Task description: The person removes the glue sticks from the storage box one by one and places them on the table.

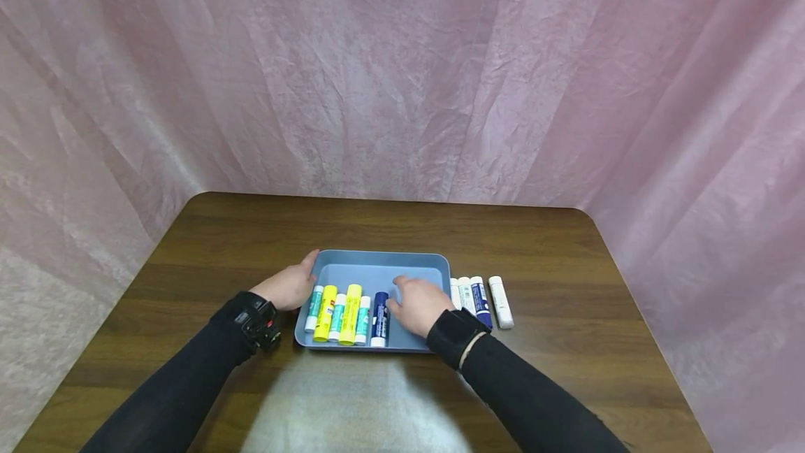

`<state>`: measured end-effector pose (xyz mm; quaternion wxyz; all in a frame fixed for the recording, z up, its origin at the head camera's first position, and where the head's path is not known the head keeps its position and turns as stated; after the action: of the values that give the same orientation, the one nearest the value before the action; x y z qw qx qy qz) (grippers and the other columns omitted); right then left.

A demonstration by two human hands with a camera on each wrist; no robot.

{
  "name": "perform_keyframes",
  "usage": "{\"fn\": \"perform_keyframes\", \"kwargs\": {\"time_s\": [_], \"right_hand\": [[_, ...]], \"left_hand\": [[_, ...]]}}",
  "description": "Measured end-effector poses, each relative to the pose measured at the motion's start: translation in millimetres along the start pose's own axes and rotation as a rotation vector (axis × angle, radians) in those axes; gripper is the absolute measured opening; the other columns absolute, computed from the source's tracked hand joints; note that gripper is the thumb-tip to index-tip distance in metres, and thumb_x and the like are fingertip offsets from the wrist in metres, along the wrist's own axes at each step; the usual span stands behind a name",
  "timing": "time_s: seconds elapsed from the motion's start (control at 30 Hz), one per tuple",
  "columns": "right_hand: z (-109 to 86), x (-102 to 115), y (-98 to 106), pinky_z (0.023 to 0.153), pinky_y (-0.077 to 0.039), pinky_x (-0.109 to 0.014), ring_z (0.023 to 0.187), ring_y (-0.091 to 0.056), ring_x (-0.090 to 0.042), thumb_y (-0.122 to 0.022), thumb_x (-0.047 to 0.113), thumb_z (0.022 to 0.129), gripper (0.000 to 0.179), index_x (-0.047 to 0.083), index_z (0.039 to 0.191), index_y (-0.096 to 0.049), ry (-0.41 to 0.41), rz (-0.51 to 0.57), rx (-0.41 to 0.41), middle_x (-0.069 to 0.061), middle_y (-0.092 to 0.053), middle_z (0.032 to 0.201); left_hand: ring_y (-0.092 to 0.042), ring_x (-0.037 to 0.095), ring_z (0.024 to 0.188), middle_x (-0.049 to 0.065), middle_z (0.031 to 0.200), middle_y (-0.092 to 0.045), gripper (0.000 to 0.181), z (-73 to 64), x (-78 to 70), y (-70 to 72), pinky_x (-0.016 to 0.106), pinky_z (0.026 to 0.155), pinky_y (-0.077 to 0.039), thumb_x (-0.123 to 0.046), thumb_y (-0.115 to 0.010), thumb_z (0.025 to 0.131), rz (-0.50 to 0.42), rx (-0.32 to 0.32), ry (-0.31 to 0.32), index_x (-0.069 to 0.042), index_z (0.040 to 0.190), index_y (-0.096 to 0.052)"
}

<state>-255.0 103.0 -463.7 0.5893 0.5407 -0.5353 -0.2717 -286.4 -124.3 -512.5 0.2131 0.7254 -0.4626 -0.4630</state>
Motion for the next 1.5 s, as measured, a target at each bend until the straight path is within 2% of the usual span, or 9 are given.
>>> {"fn": "perform_keyframes", "kwargs": {"time_s": [0.23, 0.37, 0.53, 0.87, 1.1, 1.3, 1.5], "right_hand": [[-0.4, 9.8, -5.9, 0.103, -0.051, -0.048, 0.122, -0.066, -0.032, -0.064, 0.038, 0.099, 0.05, 0.006, 0.137, -0.061, 0.029, -0.017, 0.017, -0.016, -0.07, 0.129], [-0.7, 11.3, -8.1, 0.103, -0.051, -0.048, 0.122, -0.066, -0.031, -0.064, 0.038, 0.099, 0.051, 0.006, 0.138, -0.06, 0.023, -0.021, 0.04, -0.016, -0.069, 0.13], [-1.4, 12.7, -9.3, 0.104, -0.051, -0.048, 0.122, -0.066, -0.03, -0.063, 0.039, 0.1, 0.051, 0.006, 0.139, -0.059, 0.017, -0.03, 0.058, -0.016, -0.069, 0.13], [-1.9, 21.2, -10.3, 0.1, -0.053, -0.046, 0.116, -0.068, -0.028, -0.064, 0.038, 0.099, 0.051, 0.005, 0.138, -0.06, 0.042, -0.095, 0.073, -0.016, -0.071, 0.126], [0.3, 25.8, -14.2, 0.093, -0.056, -0.044, 0.102, -0.07, -0.025, -0.067, 0.041, 0.097, 0.055, 0.005, 0.137, -0.06, 0.045, -0.132, 0.084, -0.015, -0.073, 0.12], [1.7, 27.3, -18.1, 0.087, -0.058, -0.042, 0.088, -0.066, -0.02, -0.07, 0.045, 0.094, 0.058, 0.006, 0.136, -0.06, 0.034, -0.157, 0.102, -0.013, -0.073, 0.114], [1.9, 26.7, -19.3, 0.08, -0.057, -0.037, 0.081, -0.063, -0.017, -0.073, 0.041, 0.092, 0.056, 0.006, 0.134, -0.061, 0.058, -0.187, 0.088, -0.011, -0.073, 0.106]], "left_hand": [[-0.052, 0.018, 0.051, 0.006, 0.066, -0.058, 0.064, -0.8, -2.6, 1.4, 0.028, 0.053, -0.042, -0.021, -0.033, 0.111, 0.037, -0.006, 0.006, -0.011, 0.164, 0.0], [-0.053, 0.019, 0.054, 0.008, 0.073, -0.061, 0.064, -1.5, -2.2, 1.6, 0.029, 0.055, -0.043, -0.022, -0.033, 0.111, 0.035, 0.0, 0.02, -0.012, 0.164, 0.0], [-0.056, 0.021, 0.058, 0.009, 0.082, -0.065, 0.064, -2.8, -3.7, 2.2, 0.029, 0.056, -0.044, -0.021, -0.034, 0.11, 0.037, -0.002, 0.005, -0.01, 0.164, -0.001], [-0.054, 0.02, 0.055, 0.009, 0.082, -0.065, 0.064, -1.2, -2.5, 1.3, 0.029, 0.055, -0.044, -0.021, -0.034, 0.11, 0.037, -0.009, 0.001, -0.01, 0.164, -0.001], [-0.056, 0.021, 0.057, 0.01, 0.078, -0.063, 0.065, 0.6, -1.1, 0.3, 0.03, 0.056, -0.044, -0.022, -0.034, 0.11, 0.028, -0.008, -0.006, -0.01, 0.164, -0.001], [-0.055, 0.021, 0.057, 0.009, 0.074, -0.059, 0.064, 0.5, -1.0, 0.1, 0.03, 0.056, -0.043, -0.022, -0.034, 0.11, 0.021, -0.009, -0.003, -0.01, 0.164, -0.001], [-0.054, 0.022, 0.056, 0.009, 0.072, -0.057, 0.065, 0.6, -2.3, -1.1, 0.03, 0.056, -0.043, -0.022, -0.034, 0.11, 0.002, -0.006, -0.004, -0.011, 0.164, 0.0]]}}
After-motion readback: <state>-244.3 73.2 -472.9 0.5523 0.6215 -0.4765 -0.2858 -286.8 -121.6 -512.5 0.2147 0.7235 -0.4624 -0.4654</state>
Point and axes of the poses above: each hand's wrist, its own z-axis towards the middle knuckle, its own y-axis out of the back of the hand, x = y × z, the point moved 9 cm from there along z, towards the middle knuckle
